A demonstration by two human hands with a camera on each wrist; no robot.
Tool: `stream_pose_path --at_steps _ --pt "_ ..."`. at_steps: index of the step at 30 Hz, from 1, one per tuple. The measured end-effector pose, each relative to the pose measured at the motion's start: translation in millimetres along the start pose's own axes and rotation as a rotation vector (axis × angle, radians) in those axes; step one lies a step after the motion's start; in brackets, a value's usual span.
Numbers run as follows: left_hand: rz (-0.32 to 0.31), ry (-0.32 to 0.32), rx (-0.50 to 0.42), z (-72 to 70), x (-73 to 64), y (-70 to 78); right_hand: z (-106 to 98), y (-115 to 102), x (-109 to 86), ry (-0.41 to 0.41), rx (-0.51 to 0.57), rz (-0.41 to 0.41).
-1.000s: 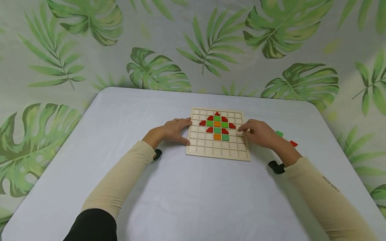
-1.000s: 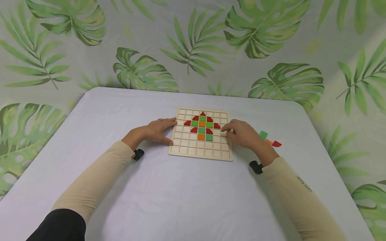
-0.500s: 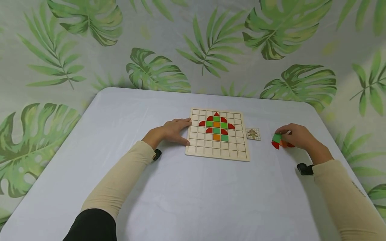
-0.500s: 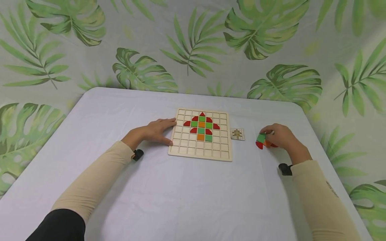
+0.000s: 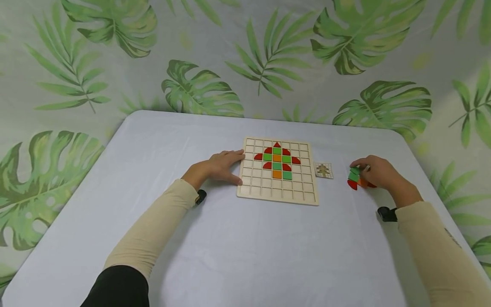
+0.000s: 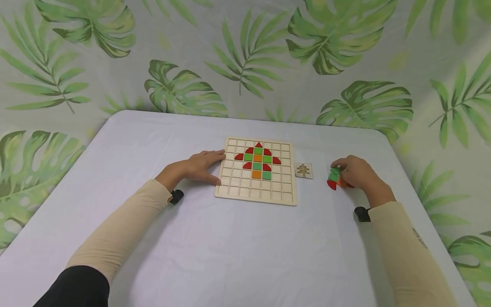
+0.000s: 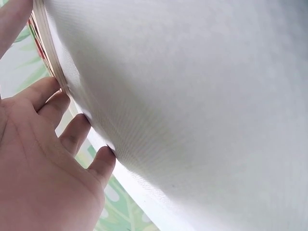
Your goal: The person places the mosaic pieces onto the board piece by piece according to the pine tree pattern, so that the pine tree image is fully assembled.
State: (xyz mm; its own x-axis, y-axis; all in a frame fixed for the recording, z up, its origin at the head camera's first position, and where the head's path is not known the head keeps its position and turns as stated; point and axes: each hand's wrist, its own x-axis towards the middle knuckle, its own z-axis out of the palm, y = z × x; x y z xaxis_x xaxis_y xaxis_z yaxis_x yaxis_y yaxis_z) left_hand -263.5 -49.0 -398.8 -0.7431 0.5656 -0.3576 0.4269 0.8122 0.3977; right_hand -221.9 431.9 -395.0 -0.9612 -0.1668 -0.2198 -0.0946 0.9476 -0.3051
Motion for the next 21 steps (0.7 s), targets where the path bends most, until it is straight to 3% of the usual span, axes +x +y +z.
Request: stream_pose_path --at_steps 8,14,21 --pt "0.002 0.003 0.004 -0.3 -0.2 0.0 3 10 0.4 0.046 -0.019 0.009" --pt "0.001 -0.002 0.016 -0.9 -1.0 0.4 4 17 -5.3 0.099 0.040 0.058" --pt "0.006 0.001 0.018 -1.1 -1.7 1.5 7 19 -6.5 0.145 0.060 0.017"
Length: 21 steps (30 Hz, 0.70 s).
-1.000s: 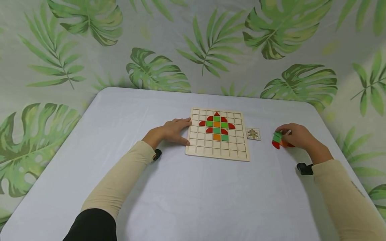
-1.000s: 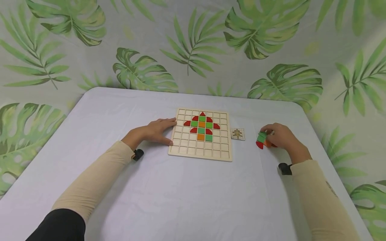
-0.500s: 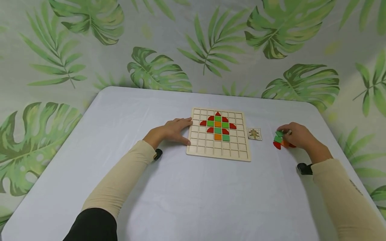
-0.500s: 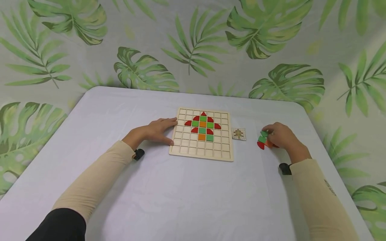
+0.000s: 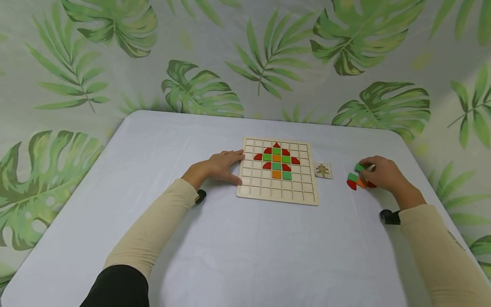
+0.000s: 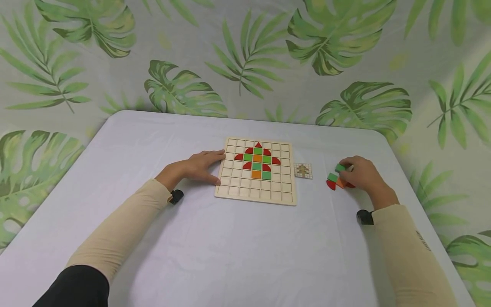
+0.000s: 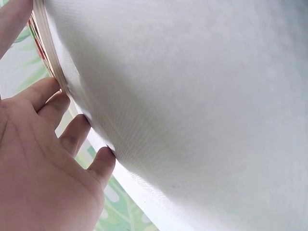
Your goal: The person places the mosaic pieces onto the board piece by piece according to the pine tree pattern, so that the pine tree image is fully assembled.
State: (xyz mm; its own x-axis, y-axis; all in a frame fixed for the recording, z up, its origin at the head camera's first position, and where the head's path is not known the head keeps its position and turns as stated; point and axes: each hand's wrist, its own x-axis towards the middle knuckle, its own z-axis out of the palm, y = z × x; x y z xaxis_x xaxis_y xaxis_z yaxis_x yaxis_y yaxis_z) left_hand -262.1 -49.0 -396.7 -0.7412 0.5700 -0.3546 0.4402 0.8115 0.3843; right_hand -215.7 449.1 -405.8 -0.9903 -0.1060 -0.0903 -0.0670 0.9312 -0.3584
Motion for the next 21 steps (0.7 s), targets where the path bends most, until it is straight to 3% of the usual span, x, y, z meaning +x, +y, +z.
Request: stream_pose_path --at_steps 9,15,21 --pt "-0.007 -0.005 -0.002 0.2 -0.6 -0.2 -7 -18 1.5 0.011 0.011 -0.039" --pt "-0.005 -0.005 0.000 0.5 -0.2 -0.8 -11 -41 4.2 -0.005 -0.008 -0.058" --pt "-0.006 -0.004 0.009 0.7 0.8 -1.2 -11 -69 7.9 0.021 -0.042 -0.132"
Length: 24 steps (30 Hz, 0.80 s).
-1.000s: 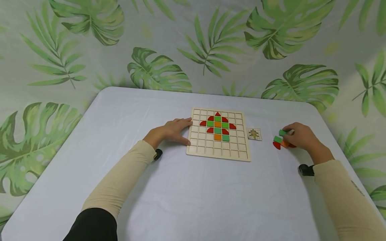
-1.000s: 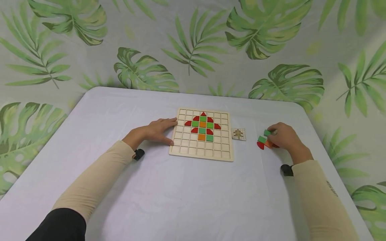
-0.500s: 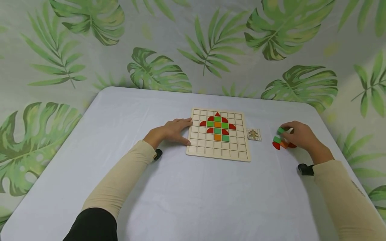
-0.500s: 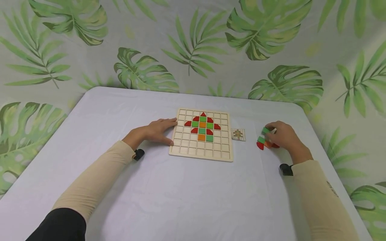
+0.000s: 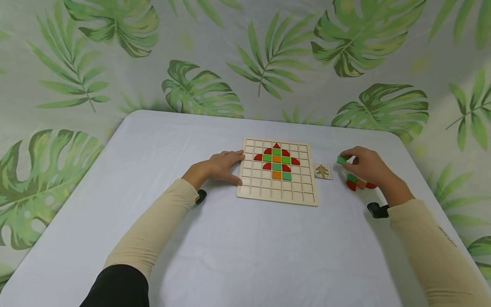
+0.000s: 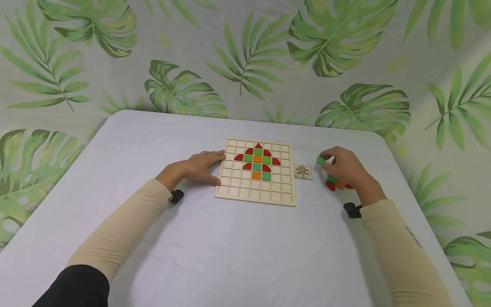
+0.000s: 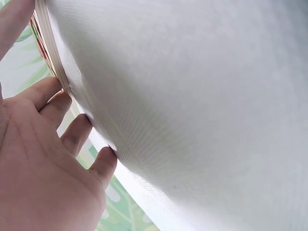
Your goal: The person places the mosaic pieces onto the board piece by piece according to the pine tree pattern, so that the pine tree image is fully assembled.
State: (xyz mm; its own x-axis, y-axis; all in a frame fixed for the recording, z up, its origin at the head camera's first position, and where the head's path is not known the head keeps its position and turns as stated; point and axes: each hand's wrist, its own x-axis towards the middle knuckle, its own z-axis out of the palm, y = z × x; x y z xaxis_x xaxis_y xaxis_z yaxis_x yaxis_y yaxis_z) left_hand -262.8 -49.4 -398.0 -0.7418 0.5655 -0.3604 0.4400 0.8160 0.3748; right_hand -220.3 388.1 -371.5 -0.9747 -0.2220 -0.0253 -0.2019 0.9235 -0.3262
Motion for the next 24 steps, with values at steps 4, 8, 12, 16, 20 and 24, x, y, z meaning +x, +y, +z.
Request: stream_pose_path --at_steps 4,8,12,16,20,24 --pt "-0.006 0.000 0.001 0.2 0.6 0.3 0 -20 2.0 0.024 0.000 -0.075" --pt "-0.013 -0.002 -0.002 -0.3 -0.1 0.9 3 -39 6.2 0.024 0.009 -0.128" --pt "-0.008 -0.003 -0.014 -1.3 -1.0 0.8 11 -59 13.1 -0.015 0.021 -0.160" --pt "0.013 -0.001 -0.023 -1.3 -0.5 -0.5 22 -81 20.7 -0.079 0.009 -0.184" --pt "0.017 0.001 -0.023 -0.2 1.4 -1.9 33 -105 27.4 -0.116 -0.030 -0.193" --pt "0.007 0.000 -0.022 -0.1 2.6 -2.4 44 -128 32.8 -0.118 -0.063 -0.228"
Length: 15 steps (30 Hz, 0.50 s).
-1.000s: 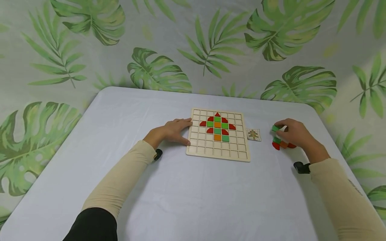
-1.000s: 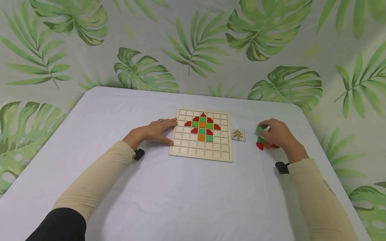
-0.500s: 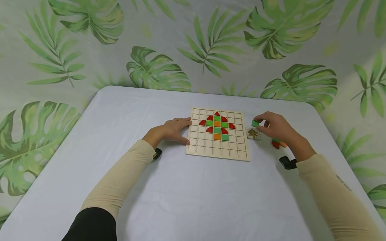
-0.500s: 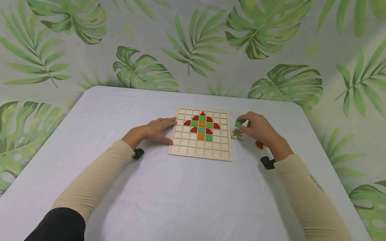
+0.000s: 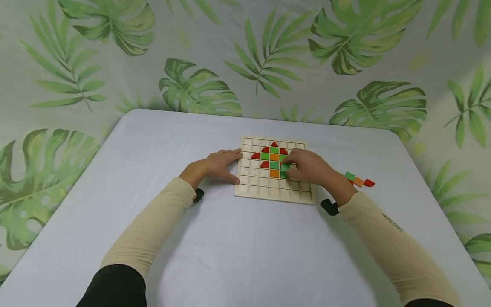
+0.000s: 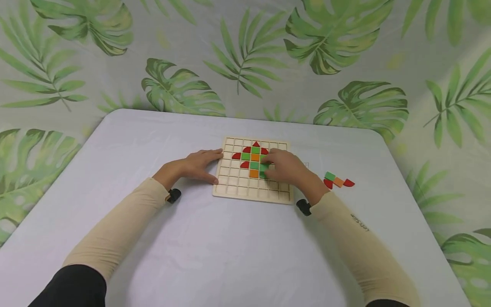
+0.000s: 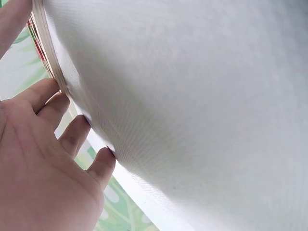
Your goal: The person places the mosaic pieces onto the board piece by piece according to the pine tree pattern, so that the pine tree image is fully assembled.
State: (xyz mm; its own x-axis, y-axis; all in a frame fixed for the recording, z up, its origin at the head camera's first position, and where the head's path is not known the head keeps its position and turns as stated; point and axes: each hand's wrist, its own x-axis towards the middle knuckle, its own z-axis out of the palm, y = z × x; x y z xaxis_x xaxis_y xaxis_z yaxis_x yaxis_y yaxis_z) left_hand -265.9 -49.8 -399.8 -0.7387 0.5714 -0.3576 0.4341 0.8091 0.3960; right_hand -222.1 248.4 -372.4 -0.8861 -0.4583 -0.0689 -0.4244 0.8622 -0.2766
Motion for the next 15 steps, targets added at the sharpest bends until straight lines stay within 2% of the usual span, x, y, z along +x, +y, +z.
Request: stream_pose_path --at_steps 7,10,15 --pt "0.003 0.007 -0.014 -0.4 -1.8 -0.9 17 -28 18.3 -0.048 -0.009 -0.048" --pt "0.005 0.004 -0.019 0.1 -2.1 -0.4 24 -31 23.0 -0.061 0.010 -0.043" --pt "0.015 0.005 -0.008 -1.1 -2.6 1.5 29 -31 25.9 -0.039 0.034 -0.042"
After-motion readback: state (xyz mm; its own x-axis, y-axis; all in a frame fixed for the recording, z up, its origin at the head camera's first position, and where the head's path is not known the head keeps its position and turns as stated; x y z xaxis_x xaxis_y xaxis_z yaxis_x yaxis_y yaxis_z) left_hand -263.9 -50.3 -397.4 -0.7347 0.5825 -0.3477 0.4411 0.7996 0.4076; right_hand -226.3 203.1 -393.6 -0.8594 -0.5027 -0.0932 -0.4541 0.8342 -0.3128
